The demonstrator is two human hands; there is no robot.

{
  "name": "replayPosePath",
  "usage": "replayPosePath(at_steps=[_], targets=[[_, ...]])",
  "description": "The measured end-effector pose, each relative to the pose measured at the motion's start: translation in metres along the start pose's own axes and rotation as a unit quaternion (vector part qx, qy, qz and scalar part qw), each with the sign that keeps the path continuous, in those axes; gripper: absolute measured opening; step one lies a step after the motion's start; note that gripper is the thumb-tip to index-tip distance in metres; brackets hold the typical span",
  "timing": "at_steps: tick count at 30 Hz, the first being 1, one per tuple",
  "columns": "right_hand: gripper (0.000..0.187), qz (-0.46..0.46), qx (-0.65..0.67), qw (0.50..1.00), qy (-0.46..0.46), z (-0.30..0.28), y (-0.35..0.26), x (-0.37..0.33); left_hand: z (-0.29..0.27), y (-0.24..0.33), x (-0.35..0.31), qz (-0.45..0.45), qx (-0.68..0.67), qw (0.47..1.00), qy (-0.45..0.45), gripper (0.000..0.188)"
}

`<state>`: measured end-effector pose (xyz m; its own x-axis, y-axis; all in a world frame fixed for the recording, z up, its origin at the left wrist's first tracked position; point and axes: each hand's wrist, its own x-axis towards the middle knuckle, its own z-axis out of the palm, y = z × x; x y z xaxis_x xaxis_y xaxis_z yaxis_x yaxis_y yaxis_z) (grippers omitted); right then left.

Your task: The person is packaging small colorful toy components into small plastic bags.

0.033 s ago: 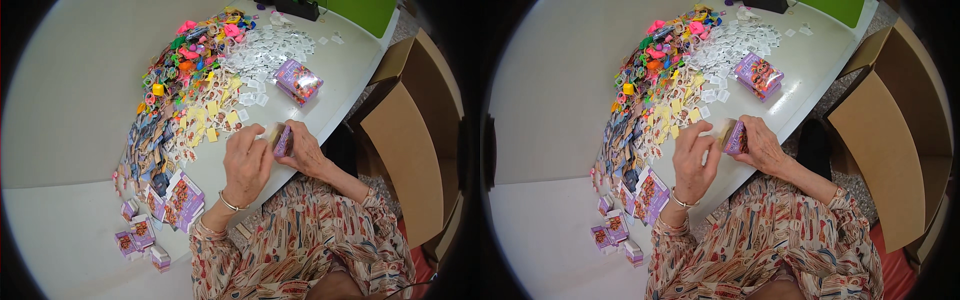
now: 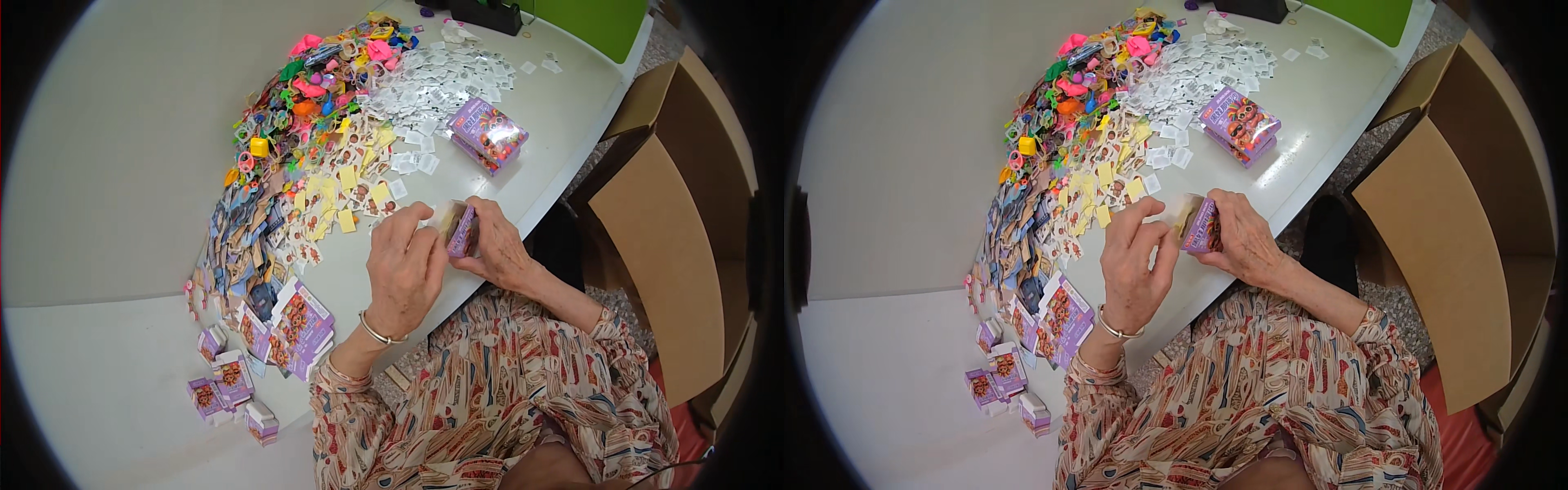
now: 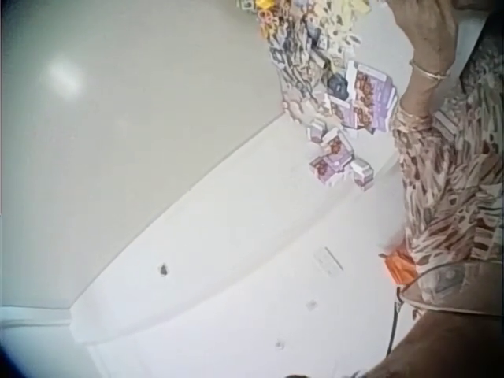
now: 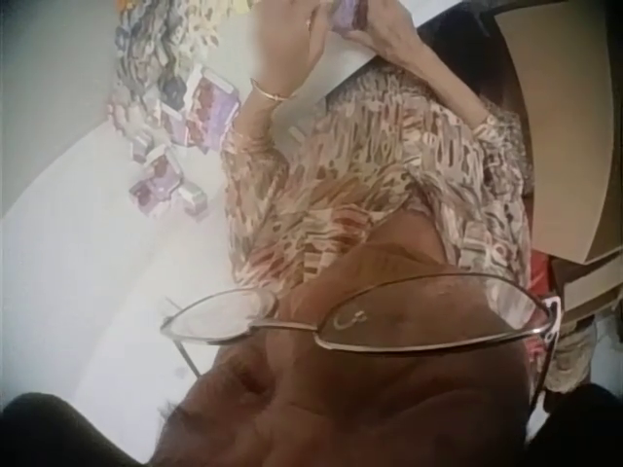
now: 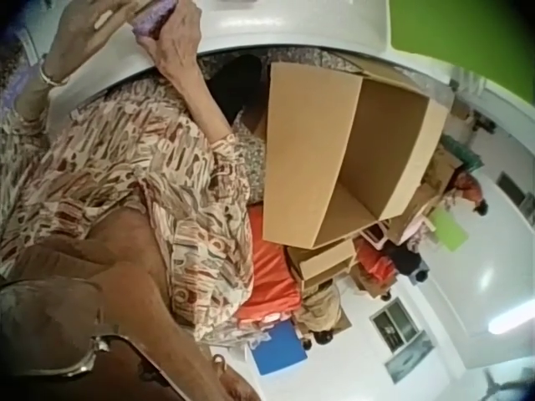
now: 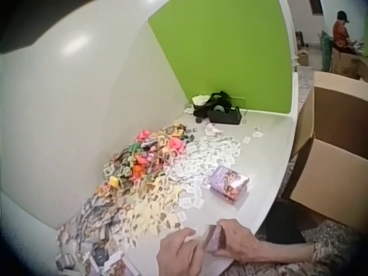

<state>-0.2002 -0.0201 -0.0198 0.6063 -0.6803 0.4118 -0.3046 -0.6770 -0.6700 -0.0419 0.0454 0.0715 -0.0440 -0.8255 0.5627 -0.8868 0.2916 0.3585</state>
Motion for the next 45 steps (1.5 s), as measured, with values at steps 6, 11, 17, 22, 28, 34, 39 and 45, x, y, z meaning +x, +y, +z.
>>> replayPosePath(at_steps=[6, 11, 17, 22, 28, 34, 39, 45], targets=[[0.084, -0.022, -0.037, 0.999, 0.013, -0.004, -0.010, 0.003, 0.014, -0.010, -0.004, -0.093, -0.130, 0.987, -0.022, 0.010], [0.081, -0.040, -0.105, 0.994, -0.009, -0.011, -0.017, 0.008, 0.016, -0.009, -0.002, -0.121, -0.152, 0.981, -0.016, 0.009], [0.082, -0.017, -0.115, 0.993, -0.030, -0.013, -0.017, 0.008, 0.023, -0.012, -0.004, -0.130, -0.174, 0.976, -0.001, 0.012], [0.083, -0.006, -0.105, 0.993, -0.051, -0.015, -0.015, 0.009, 0.022, -0.011, -0.008, -0.147, -0.198, 0.969, -0.006, 0.010], [0.078, 0.048, -0.082, 0.986, -0.137, -0.019, -0.022, 0.013, 0.021, -0.017, -0.012, -0.218, -0.283, 0.933, 0.050, 0.011], [0.073, 0.047, -0.066, 0.995, -0.065, -0.022, -0.015, 0.009, 0.006, -0.083, 0.004, -0.284, -0.190, 0.933, 0.113, 0.008], [0.103, -0.088, -0.032, 0.990, 0.110, -0.013, -0.006, 0.012, 0.010, -0.183, -0.015, -0.223, 0.059, 0.970, 0.072, 0.013], [0.103, -0.018, 0.024, 0.992, 0.122, -0.003, 0.004, 0.003, -0.010, -0.290, 0.029, -0.239, 0.162, 0.948, 0.131, 0.016]])
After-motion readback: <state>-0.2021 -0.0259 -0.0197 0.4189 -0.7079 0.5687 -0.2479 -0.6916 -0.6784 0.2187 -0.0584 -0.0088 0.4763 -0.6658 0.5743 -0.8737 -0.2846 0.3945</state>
